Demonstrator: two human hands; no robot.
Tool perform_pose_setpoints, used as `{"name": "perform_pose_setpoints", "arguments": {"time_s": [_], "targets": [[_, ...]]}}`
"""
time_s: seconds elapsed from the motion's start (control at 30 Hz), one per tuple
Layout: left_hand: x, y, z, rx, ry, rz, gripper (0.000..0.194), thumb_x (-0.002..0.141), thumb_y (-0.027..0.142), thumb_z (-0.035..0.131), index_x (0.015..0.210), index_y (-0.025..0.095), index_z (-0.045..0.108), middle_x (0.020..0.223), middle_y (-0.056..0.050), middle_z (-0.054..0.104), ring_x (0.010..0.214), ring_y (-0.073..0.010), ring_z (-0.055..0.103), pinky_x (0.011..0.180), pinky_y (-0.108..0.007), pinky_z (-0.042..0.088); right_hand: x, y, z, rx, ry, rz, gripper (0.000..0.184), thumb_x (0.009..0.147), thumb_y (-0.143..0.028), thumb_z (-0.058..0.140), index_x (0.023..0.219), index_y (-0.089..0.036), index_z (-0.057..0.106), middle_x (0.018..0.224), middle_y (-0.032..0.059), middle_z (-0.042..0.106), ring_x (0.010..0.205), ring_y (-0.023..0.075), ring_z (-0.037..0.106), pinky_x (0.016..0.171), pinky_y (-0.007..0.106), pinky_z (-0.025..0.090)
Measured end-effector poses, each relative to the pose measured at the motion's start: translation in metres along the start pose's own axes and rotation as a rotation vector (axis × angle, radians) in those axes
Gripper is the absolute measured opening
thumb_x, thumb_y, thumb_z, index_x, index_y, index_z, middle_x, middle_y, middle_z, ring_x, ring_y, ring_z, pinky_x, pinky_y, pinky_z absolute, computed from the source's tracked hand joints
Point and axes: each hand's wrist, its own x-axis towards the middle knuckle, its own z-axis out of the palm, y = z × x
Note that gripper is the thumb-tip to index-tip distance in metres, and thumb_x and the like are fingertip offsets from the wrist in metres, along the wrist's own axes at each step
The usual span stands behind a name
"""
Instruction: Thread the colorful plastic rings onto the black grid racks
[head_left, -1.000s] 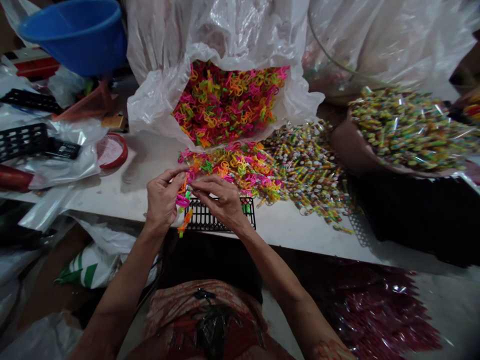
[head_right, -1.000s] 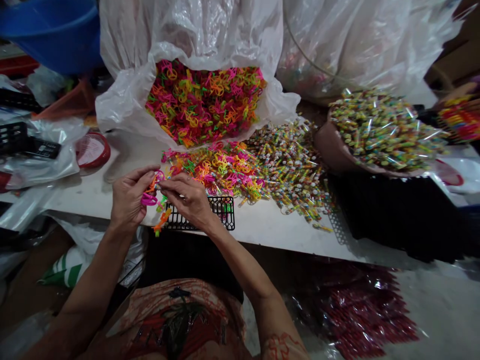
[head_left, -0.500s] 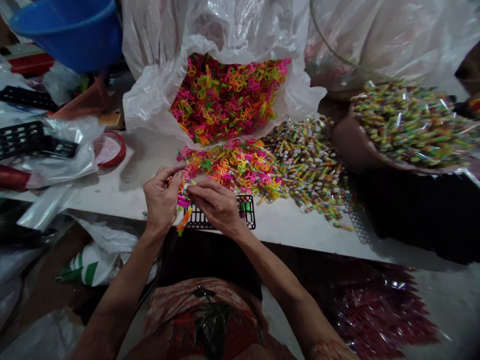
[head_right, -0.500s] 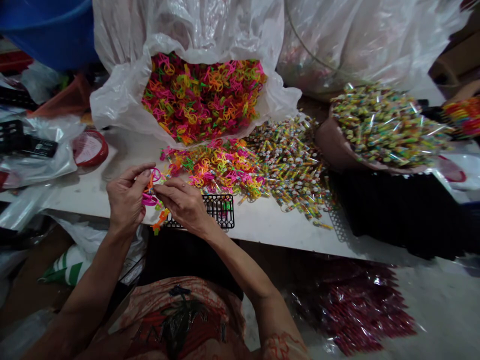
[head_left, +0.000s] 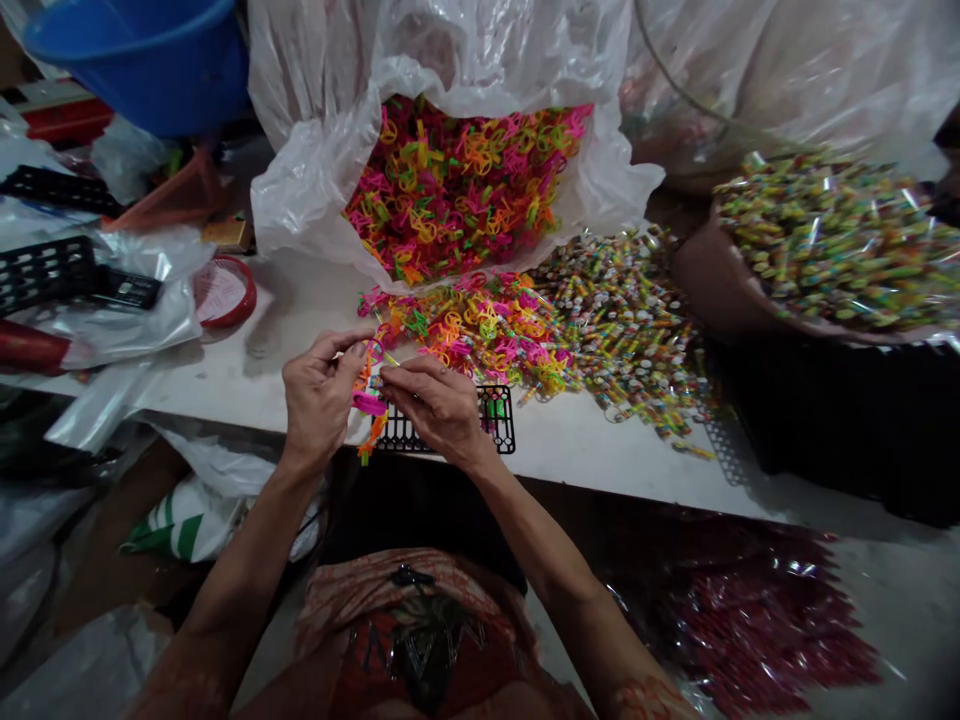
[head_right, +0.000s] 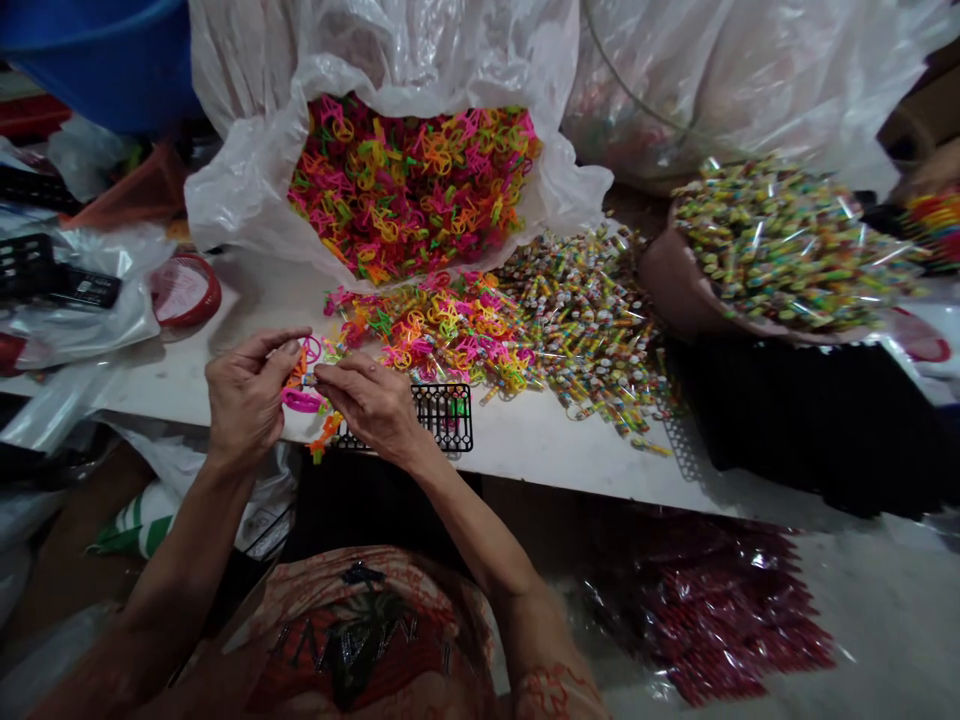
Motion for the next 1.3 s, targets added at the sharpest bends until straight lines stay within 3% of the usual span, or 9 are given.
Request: {"name": "perform_pose_setpoints", "arguments": {"time_s": [0.1,0.2,0.4,0.7,0.87,0.93,1.07,1.2,1.3], "targets": [[-0.001,-0.002,0.000,0.007,-0.009,-0.016,0.017,0.080,0.026,0.065,0.090,0.019,0.077,0.078,-0.001,0.067,0.061,-0.0081,0.053,0.057,-0.020,0.042,0.000,0.001,0.000,0.047,-0.015,0.035,0.018,0.093,-0.024,0.059,0.104,-0.018,0.072,0.093,0.0076,0.071,0.086,0.0131,0.067,0.076,0.026,0.056],[-0.001,-0.001,-0.002,0.108,-0.004,0.084,0.017,0.081,0.026,0.064,0.091,0.021,0.077,0.079,-0.001,0.065,0.066,-0.0097,0.054,0.061,-0.022,0.043,0.006,0.004,-0.004,0.051,-0.123,0.092,0.018,0.093,-0.026,0.059,0.102,-0.018,0.072,0.092,0.0070,0.071,0.085,0.0142,0.065,0.077,0.028,0.053],[-0.003,0.003,0.001,0.303,0.015,0.261,0.017,0.083,0.027,0.063,0.092,0.023,0.077,0.072,0.001,0.058,0.063,-0.0100,0.049,0.059,-0.022,0.040,0.012,0.004,-0.011,-0.271,-0.214,0.048,0.016,0.091,-0.031,0.063,0.099,-0.022,0.073,0.089,0.0065,0.072,0.088,0.0199,0.058,0.081,0.035,0.043],[0.008,0.000,0.001,0.307,-0.134,0.172,0.020,0.082,0.026,0.060,0.088,0.018,0.077,0.072,0.000,0.061,0.062,-0.0101,0.051,0.057,-0.022,0.039,0.007,0.005,-0.007,-0.282,-0.240,0.036,0.021,0.096,-0.029,0.054,0.098,-0.018,0.072,0.082,0.0067,0.068,0.080,0.0181,0.053,0.073,0.031,0.040],[0.018,-0.003,0.004,0.243,-0.308,0.139,0.025,0.080,0.033,0.067,0.099,0.020,0.076,0.086,-0.003,0.068,0.069,-0.0116,0.057,0.063,-0.024,0.046,0.013,0.021,-0.017,-0.218,-0.452,0.181,0.011,0.090,-0.021,0.062,0.089,-0.019,0.073,0.087,0.0055,0.068,0.086,0.0178,0.055,0.072,0.028,0.039],[0.018,-0.009,0.001,0.225,-0.272,0.130,0.032,0.080,0.037,0.068,0.108,0.022,0.073,0.089,-0.002,0.067,0.068,-0.0108,0.058,0.064,-0.024,0.048,0.007,0.028,-0.016,-0.229,-0.519,0.245,0.011,0.089,-0.018,0.062,0.089,-0.018,0.073,0.089,0.0064,0.069,0.087,0.0177,0.057,0.070,0.027,0.039],[0.010,-0.032,-0.012,0.215,-0.065,0.095,0.033,0.086,0.042,0.060,0.107,0.020,0.073,0.092,-0.003,0.067,0.076,-0.0129,0.063,0.074,-0.027,0.051,-0.019,0.040,-0.006,-0.193,-0.475,0.389,0.014,0.088,-0.022,0.064,0.097,-0.016,0.072,0.094,0.0081,0.070,0.089,0.0174,0.061,0.073,0.026,0.042],[-0.004,-0.056,-0.015,0.181,-0.115,0.027,0.039,0.086,0.048,0.059,0.110,0.020,0.072,0.111,-0.009,0.069,0.103,-0.0201,0.065,0.097,-0.036,0.048,-0.033,0.047,0.003,-0.143,-0.395,0.448,0.015,0.090,-0.022,0.060,0.099,-0.018,0.071,0.093,0.0067,0.070,0.089,0.0174,0.063,0.077,0.027,0.044],[-0.016,-0.065,-0.009,0.173,-0.183,0.004,0.048,0.087,0.053,0.057,0.122,0.023,0.067,0.132,-0.009,0.062,0.125,-0.0240,0.055,0.112,-0.042,0.038,-0.034,0.049,0.008,-0.127,-0.369,0.474,0.016,0.087,-0.017,0.059,0.100,-0.017,0.069,0.097,0.0081,0.070,0.091,0.0183,0.063,0.078,0.027,0.045]]}}
